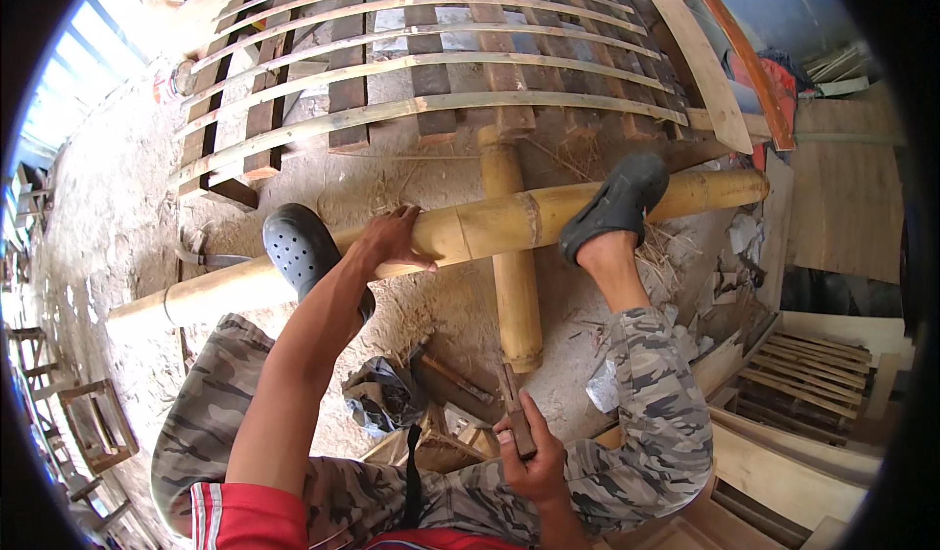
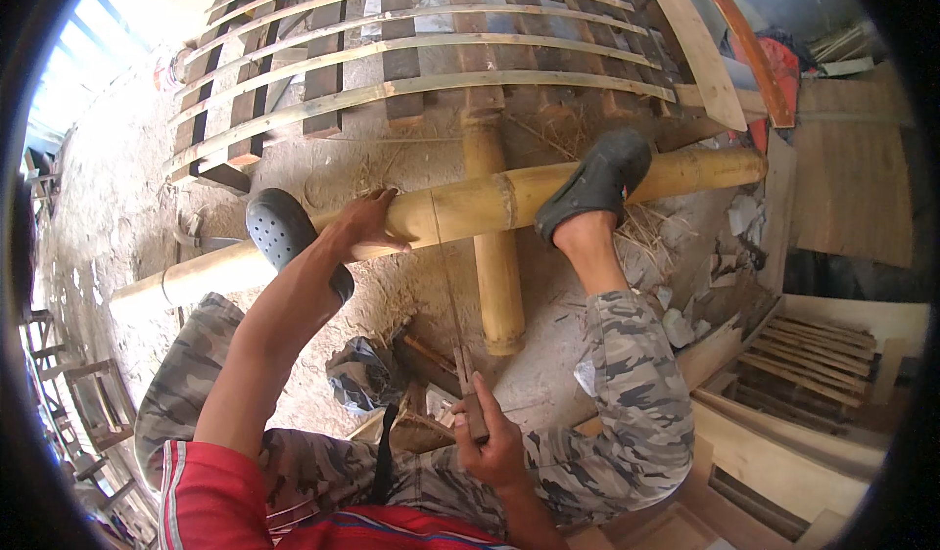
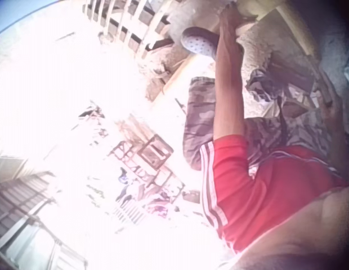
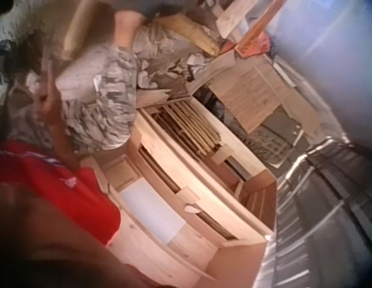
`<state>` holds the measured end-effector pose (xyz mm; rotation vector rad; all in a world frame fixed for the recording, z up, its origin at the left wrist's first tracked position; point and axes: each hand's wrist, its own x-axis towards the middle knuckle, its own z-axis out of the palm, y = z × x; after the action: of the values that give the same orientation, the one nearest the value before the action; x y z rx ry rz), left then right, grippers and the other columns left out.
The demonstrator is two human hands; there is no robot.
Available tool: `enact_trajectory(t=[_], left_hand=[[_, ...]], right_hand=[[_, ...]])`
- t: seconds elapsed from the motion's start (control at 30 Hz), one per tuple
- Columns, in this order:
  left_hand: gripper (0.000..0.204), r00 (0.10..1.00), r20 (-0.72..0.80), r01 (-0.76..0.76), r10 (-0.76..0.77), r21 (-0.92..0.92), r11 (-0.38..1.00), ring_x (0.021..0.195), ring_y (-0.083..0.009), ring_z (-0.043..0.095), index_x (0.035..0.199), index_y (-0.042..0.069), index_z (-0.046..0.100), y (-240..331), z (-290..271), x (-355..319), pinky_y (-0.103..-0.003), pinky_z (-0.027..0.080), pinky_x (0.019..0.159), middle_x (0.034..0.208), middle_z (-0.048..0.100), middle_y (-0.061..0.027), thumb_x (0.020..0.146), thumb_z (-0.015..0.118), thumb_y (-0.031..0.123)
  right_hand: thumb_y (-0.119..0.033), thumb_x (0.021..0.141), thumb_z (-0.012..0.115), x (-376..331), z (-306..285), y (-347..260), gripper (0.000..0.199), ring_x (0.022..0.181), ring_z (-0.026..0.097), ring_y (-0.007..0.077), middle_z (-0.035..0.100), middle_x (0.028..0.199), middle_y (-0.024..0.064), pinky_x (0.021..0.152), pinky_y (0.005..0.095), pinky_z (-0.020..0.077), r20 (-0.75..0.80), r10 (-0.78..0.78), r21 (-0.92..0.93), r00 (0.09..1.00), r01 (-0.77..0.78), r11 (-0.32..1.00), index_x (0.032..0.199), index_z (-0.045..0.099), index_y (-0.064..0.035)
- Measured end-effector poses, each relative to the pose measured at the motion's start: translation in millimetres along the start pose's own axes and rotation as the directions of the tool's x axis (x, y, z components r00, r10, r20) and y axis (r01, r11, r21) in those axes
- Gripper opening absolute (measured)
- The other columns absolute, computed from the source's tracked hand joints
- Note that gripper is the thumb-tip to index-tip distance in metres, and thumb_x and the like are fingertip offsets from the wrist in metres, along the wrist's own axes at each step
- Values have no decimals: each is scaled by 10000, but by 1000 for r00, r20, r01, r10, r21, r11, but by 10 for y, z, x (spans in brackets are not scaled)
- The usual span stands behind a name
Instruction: The person sits on the floor and uses a knife to carve and smooth a bamboo pole held between their legs. They repeatedly scrape the surface of the pole with the blade, producing wood shavings.
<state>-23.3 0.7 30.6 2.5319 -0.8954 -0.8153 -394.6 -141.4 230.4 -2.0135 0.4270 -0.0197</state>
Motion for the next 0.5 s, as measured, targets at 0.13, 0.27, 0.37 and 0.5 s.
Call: enact_trajectory(t=[0.13,0.27,0.37,0.5], left_hand=[[1261,972,-193,-122,135,82,989,1186,-451,639,1447,23,500,-182,187,1,-489,516,1034,1355,626,-245,476,923,707],[1234,999,-33,8,-7,6,1000,1184,-438,642,1443,27,501,-117,178,5,-509,513,1015,1309,649,-245,493,928,688],[1229,998,-51,42,-43,-22,999,1171,-435,650,1459,45,491,-67,179,-66,-513,514,1002,1291,654,-245,503,926,682],[1212,993,-105,58,-54,36,998,1174,-436,651,1477,76,482,-34,217,-140,-518,524,987,1296,652,-239,525,904,696]], right_hand=[[-102,978,639,-29,8,-87,565,789,680,126,736,904,89,722,294,547,-28,71,-35,997,-72,997,1498,479,46],[-119,974,654,-107,-42,-130,544,774,674,123,721,869,81,710,300,548,-37,109,-12,993,-109,994,1473,515,47],[-125,973,659,-138,-68,-205,527,818,691,143,734,919,107,745,303,553,-32,115,-39,993,-116,993,1457,538,47],[-141,977,670,-71,20,-285,498,968,738,228,751,1099,202,834,332,565,-77,87,-64,993,-92,994,1426,571,50]])
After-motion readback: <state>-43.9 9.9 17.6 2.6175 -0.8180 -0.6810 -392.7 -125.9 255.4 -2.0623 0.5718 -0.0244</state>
